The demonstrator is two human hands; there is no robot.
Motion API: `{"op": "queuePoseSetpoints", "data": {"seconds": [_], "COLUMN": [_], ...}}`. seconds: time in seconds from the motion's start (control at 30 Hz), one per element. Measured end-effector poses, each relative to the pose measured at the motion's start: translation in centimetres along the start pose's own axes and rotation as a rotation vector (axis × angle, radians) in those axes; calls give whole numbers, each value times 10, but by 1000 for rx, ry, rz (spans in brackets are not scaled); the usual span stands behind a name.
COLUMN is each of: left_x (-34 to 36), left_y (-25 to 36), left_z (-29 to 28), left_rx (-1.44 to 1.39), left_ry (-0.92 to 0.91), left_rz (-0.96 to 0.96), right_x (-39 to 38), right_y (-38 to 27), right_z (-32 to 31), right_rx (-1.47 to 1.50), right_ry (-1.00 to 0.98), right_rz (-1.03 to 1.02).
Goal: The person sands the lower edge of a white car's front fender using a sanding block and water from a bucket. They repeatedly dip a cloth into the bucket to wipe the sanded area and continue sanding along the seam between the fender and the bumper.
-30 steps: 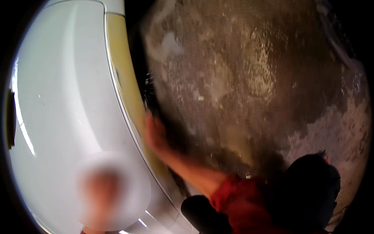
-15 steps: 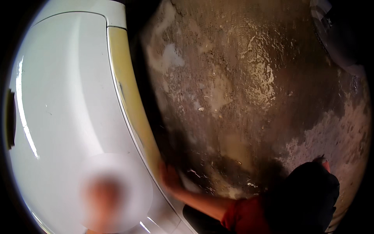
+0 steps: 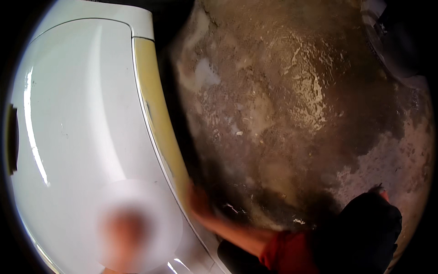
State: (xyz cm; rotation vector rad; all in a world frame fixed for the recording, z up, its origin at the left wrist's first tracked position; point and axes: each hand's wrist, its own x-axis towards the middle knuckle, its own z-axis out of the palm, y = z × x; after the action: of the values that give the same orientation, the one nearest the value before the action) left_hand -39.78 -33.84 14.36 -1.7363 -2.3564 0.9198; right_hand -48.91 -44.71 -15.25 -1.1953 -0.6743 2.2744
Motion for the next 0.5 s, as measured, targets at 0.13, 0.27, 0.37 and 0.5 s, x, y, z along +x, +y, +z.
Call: {"op": "queuePoseSetpoints", "data": {"seconds": [0.13, 0.27, 0.37, 0.5], "left_x": [9, 4, 6, 7], "left_y": [8, -20, -20, -17], "left_z": [1, 13, 13, 14], "left_rx": [-161, 408, 398, 393], "left_ry": [12, 219, 249, 226], "left_rz": [-106, 523, 542, 531], "right_x": [79, -28, -10, 110], "right_y": [-148, -37, -50, -167], "right_z": [-34, -27, -13, -35], "right_rx": [317, 108, 104, 340], "right_ry": [14, -42, 265, 28], "right_rz": [-96, 78, -211, -63]}}
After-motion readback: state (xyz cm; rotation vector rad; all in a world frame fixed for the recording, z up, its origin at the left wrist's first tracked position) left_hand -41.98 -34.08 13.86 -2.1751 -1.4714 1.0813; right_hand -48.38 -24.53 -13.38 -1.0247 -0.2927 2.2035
